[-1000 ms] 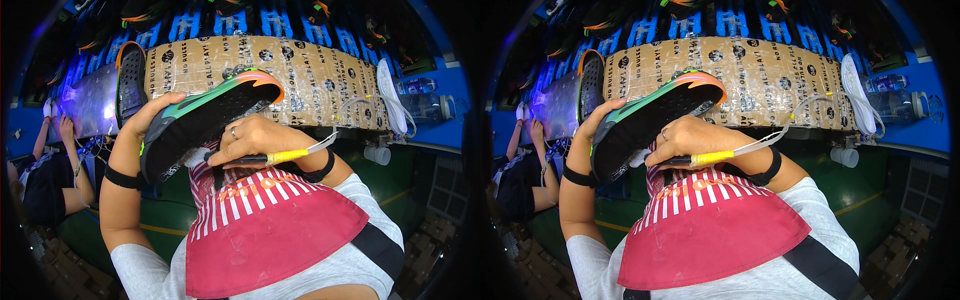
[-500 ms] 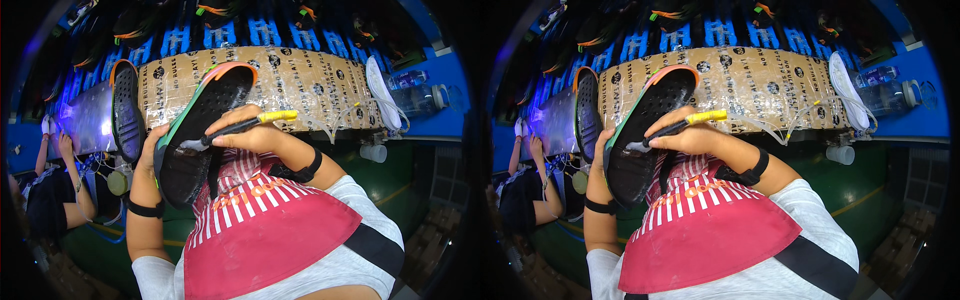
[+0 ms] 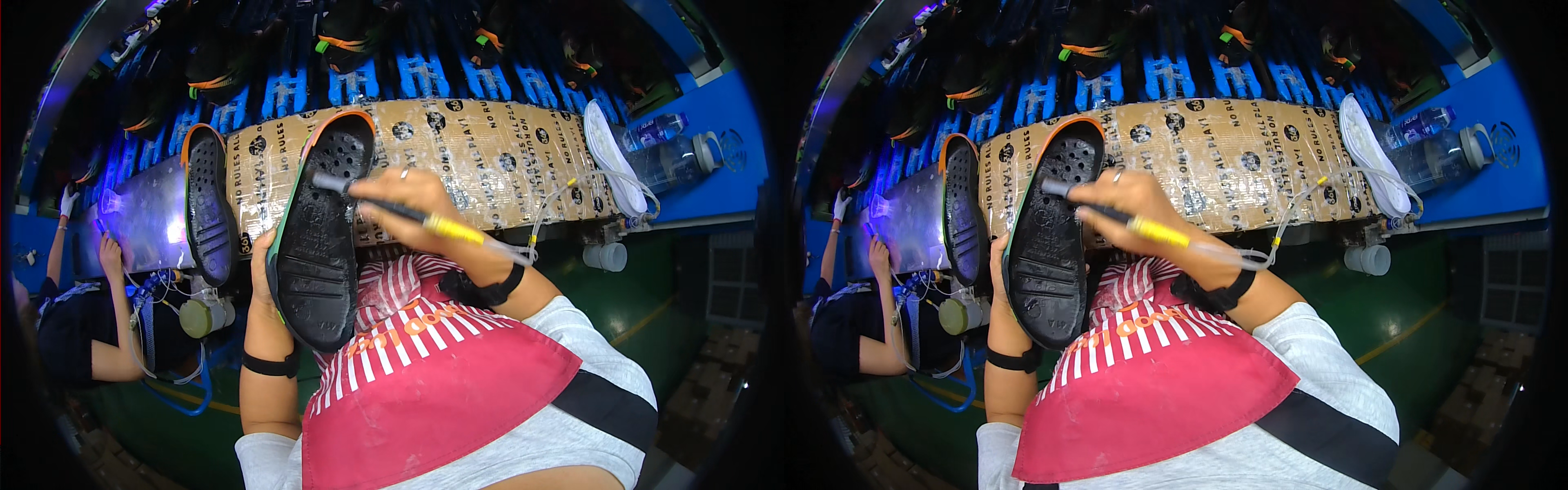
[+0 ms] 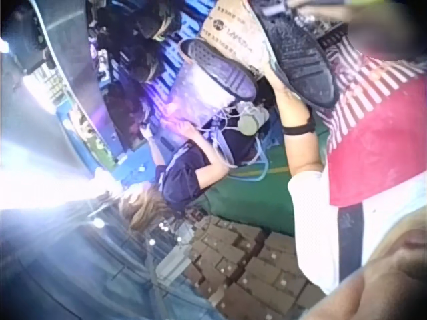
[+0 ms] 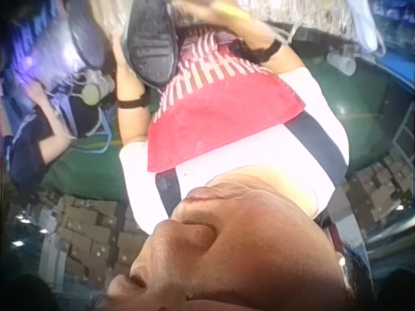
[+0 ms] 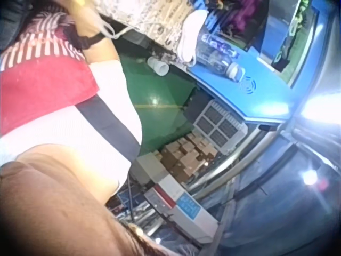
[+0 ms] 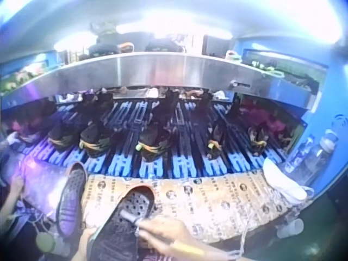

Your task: Applying a liquid substance, likely adhesive or cleaner, to shoe soles using a brush on a manufacturing line.

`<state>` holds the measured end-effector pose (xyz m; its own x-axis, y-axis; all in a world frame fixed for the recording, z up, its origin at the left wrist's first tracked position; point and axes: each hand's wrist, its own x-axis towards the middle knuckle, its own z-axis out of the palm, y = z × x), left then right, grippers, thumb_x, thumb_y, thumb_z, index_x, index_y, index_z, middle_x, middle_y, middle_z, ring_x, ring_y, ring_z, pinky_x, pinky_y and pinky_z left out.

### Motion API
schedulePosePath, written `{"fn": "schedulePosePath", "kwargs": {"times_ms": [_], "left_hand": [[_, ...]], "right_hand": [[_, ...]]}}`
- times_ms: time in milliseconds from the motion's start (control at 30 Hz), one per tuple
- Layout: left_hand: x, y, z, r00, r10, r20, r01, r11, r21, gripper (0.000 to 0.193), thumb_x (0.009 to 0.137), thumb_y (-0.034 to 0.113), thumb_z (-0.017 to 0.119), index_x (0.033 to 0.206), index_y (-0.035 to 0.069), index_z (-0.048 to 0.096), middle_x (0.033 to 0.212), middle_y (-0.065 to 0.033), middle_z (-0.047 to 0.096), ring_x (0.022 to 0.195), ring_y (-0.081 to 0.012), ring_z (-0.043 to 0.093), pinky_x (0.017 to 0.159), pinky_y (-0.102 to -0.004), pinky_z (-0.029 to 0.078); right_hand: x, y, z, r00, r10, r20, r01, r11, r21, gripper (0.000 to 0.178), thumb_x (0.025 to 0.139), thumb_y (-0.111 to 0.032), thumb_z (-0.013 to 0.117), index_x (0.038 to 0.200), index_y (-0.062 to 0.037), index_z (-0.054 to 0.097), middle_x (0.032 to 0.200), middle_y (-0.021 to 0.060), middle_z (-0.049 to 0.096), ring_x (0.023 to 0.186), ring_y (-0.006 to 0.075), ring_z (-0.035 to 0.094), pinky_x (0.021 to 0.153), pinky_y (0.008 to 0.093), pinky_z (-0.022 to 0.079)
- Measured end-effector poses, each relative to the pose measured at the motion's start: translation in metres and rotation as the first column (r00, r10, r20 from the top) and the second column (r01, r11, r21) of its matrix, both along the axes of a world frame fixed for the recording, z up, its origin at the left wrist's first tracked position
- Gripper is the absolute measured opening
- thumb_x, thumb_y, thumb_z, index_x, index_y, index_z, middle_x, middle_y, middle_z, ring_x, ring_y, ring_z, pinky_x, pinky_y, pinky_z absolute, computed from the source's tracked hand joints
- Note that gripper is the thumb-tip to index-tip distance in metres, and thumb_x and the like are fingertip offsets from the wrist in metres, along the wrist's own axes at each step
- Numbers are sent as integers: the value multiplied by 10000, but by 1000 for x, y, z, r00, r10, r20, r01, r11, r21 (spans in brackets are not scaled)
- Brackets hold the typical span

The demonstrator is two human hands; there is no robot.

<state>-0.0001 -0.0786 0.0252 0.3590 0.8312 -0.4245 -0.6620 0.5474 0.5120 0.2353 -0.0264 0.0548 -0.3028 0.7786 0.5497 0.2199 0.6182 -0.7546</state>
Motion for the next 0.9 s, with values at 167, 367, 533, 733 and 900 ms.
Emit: {"fn": "schedulePosePath", "kwargs": {"times_ms": [167, 367, 533, 733, 900], "left_hand": [[-1, 6, -4, 929, 292, 228, -328, 934, 143, 647, 872, 485, 339, 1290, -2, 419, 1223, -204, 515, 1092, -351, 529, 942, -469, 428], [-3, -8, -18, 757, 284, 589, -321, 946, -43, 806, 805, 572, 427, 1372, 17, 284, 1339, -281, 347, 1182, -477, 390, 905, -541, 428], [-2, -15, -30, 830, 366, 421, -405, 915, 3, 775, 804, 587, 409, 1335, 25, 358, 1281, -282, 403, 1026, -461, 491, 780, -463, 506], [-18, 1, -24, 837, 423, 346, -474, 878, 73, 735, 804, 580, 403, 1305, 42, 399, 1228, -264, 451, 992, -458, 506, 755, -469, 513], [-19, 13, -12, 813, 535, 230, -556, 830, 33, 738, 789, 622, 376, 1278, 73, 442, 1174, -226, 512, 977, -454, 522, 723, -497, 514]], "right_hand": [[4, -7, 7, 985, 86, -148, -96, 994, -58, 233, 722, -68, 710, 950, -32, 677, 736, 88, 634, 640, 177, 603, 585, 295, 463], [12, -6, 3, 982, 45, -184, -107, 933, -345, 242, 761, -64, 679, 989, 14, 659, 918, 157, 667, 805, 188, 637, 717, 275, 491], [10, -7, -9, 985, 1, -173, -69, 919, -389, 263, 763, -104, 683, 998, 11, 659, 931, 155, 665, 818, 185, 637, 735, 273, 493], [14, -4, -12, 977, -15, -211, -78, 901, -426, 268, 767, -112, 679, 994, 28, 653, 924, 148, 664, 816, 178, 633, 730, 273, 490], [22, -5, -13, 980, -41, -195, -55, 883, -465, 259, 768, -118, 690, 1001, -7, 664, 931, 134, 672, 762, 135, 633, 676, 255, 500]]}}
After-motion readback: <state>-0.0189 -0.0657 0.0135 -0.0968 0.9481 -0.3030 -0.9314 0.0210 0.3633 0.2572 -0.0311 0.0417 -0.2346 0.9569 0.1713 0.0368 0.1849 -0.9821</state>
